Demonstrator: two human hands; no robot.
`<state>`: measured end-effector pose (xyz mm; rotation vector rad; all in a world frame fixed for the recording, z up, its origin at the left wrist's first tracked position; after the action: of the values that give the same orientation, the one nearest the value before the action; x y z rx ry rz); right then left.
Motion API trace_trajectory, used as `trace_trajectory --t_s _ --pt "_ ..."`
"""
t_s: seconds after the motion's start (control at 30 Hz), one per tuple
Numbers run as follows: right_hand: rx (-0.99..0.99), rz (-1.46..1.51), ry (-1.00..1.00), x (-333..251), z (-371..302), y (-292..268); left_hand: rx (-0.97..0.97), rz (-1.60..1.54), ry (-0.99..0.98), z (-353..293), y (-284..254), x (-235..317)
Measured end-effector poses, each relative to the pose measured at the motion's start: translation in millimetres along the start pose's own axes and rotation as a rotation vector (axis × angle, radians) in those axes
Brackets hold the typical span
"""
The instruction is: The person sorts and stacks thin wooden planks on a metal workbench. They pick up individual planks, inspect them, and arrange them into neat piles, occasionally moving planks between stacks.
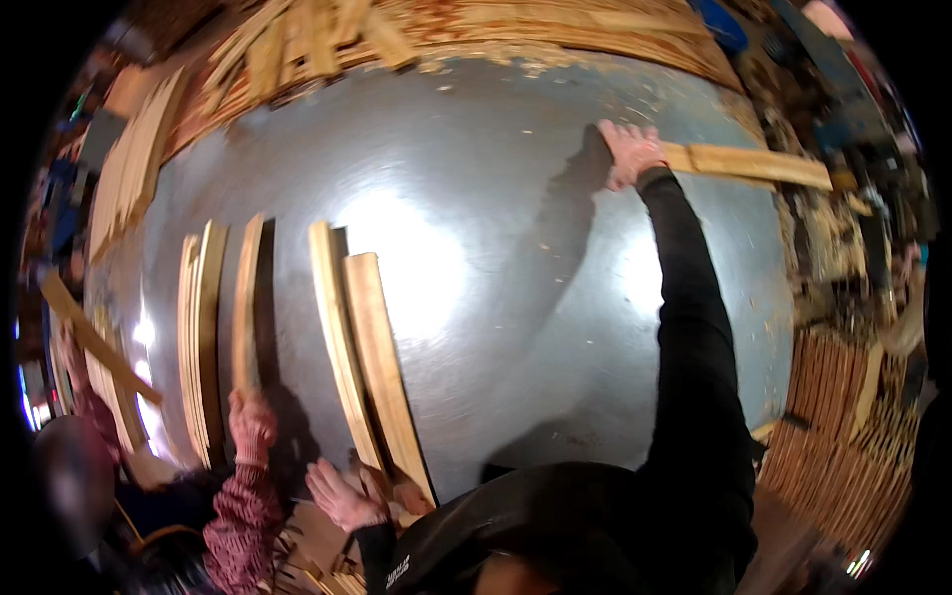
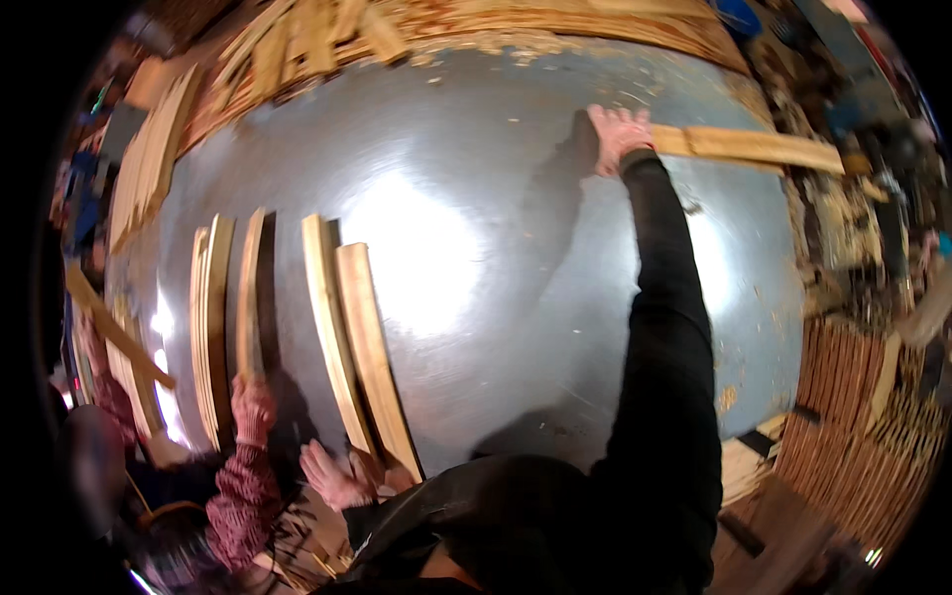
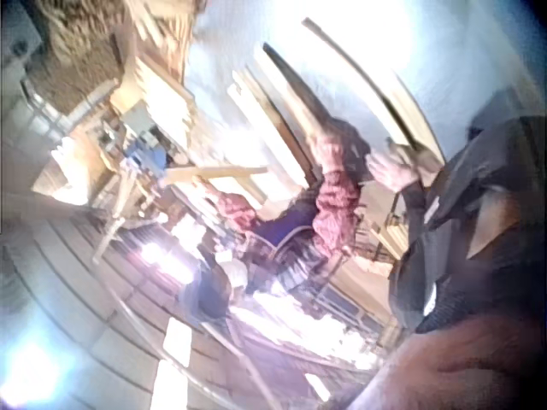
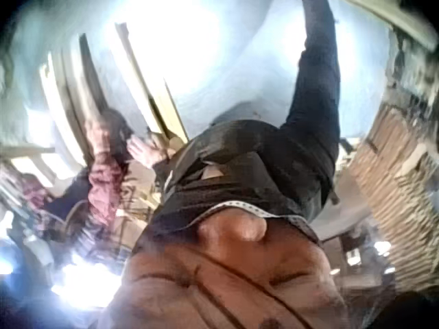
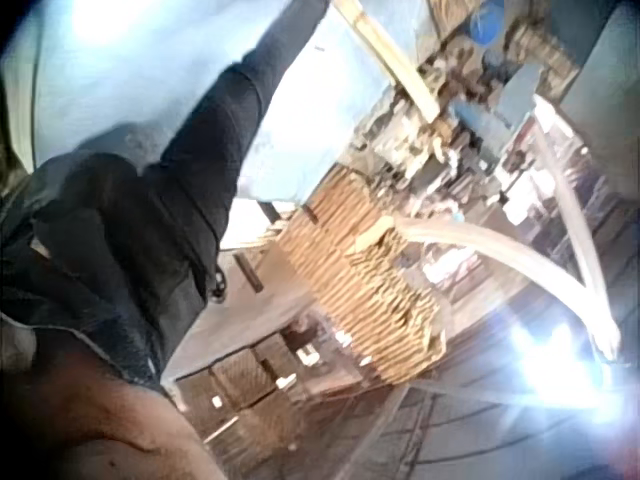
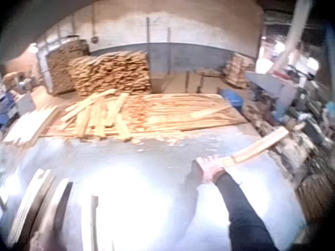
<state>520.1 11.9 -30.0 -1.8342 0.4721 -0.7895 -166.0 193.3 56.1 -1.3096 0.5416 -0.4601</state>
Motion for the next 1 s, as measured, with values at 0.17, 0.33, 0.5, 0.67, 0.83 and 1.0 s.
trace_trajectory --t_s 0.17,0.33,0.5,0.67,0.83,1.0 --pt "0.262 0.14 -0.292 -62.3 -12.3 -1.1 -0.105 -0.803 0.012 35.1 -24.5 89.5" --pt "0.495 0.032 -0.355 -116.6 -105.3 -47.4 -0.095 -0.964 0.174 126.8 17.5 250.4" --pt "0.681 0.729 1.023 124.0 -130.8 -22.2 -0.103 -0.857 0.584 136.9 31.5 424.2" --pt "0.839 1.236 0.698 102.5 -125.2 31.9 -0.079 -0.631 0.582 145.7 26.5 528.8" --pt "0.303 1.032 0.798 38.7 -141.6 62.2 -0.449 -0.51 0.367 173.5 95.9 501.8" --pt "0.227 0.624 0.917 34.8 -143.0 68.1 -1.25 -2.005 -0.088 145.2 112.4 456.4"
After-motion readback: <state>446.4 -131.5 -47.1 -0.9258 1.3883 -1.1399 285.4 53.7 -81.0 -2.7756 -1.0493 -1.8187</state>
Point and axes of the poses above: each hand's wrist, its own z-axis towards the middle knuckle, its own y-axis out of the palm, x = y × z, the point moved 10 cm from there along z, towards the middle knuckle
